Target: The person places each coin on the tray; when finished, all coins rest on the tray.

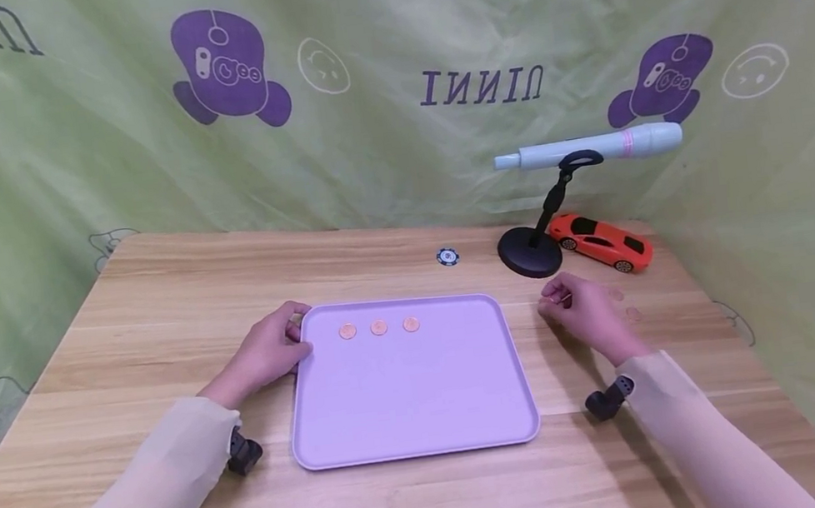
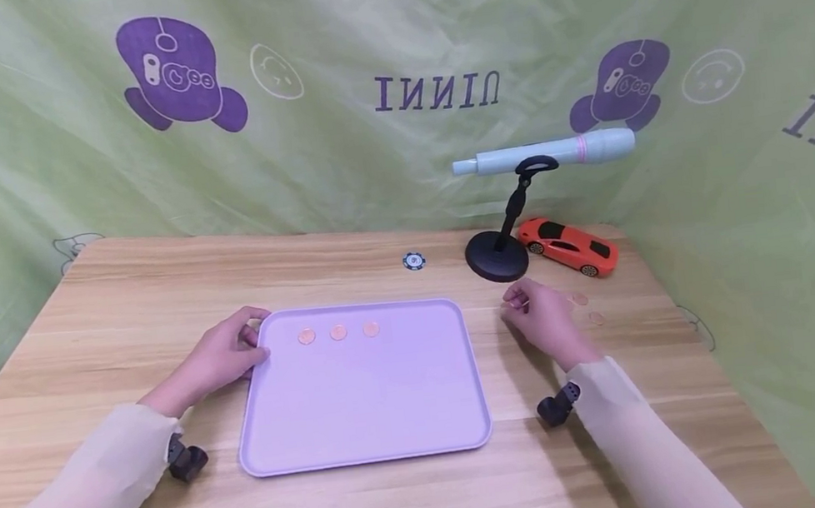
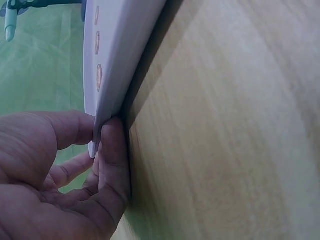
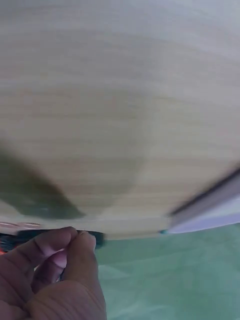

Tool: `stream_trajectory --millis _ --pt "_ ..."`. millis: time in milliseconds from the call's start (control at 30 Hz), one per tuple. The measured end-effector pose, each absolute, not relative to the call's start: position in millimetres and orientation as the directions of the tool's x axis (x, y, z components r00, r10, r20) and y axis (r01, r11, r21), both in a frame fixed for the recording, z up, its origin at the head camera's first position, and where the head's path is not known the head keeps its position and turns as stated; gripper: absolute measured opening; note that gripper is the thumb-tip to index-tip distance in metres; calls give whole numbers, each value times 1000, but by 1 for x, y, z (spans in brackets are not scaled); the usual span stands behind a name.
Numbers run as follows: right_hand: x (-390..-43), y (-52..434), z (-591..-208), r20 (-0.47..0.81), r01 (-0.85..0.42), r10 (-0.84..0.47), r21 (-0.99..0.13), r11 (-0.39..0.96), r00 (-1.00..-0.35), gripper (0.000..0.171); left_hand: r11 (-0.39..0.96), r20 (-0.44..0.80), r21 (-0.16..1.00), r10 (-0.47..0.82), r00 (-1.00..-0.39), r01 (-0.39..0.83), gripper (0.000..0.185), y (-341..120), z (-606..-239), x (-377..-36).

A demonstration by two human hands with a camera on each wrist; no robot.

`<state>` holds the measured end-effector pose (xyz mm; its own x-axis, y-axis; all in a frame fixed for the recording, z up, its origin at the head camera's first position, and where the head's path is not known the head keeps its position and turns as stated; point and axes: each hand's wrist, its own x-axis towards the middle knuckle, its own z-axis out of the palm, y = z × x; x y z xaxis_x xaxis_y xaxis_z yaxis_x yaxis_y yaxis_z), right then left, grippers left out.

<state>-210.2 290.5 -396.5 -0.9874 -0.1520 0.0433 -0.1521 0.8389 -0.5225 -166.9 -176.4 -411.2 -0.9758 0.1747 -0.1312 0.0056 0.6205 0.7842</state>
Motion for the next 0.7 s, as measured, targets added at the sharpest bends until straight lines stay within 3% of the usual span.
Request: stream_trajectory --millis 400,700 --pt "-212 223 -395 13 -237 -320 -700 674 -947 18 625 -130 780 171 -977 6 56 -175 -412 -169" --pt "-213 185 -404 -25 -249 -405 -753 609 -914 16 639 -134 769 167 -977 4 57 -176 -412 -168"
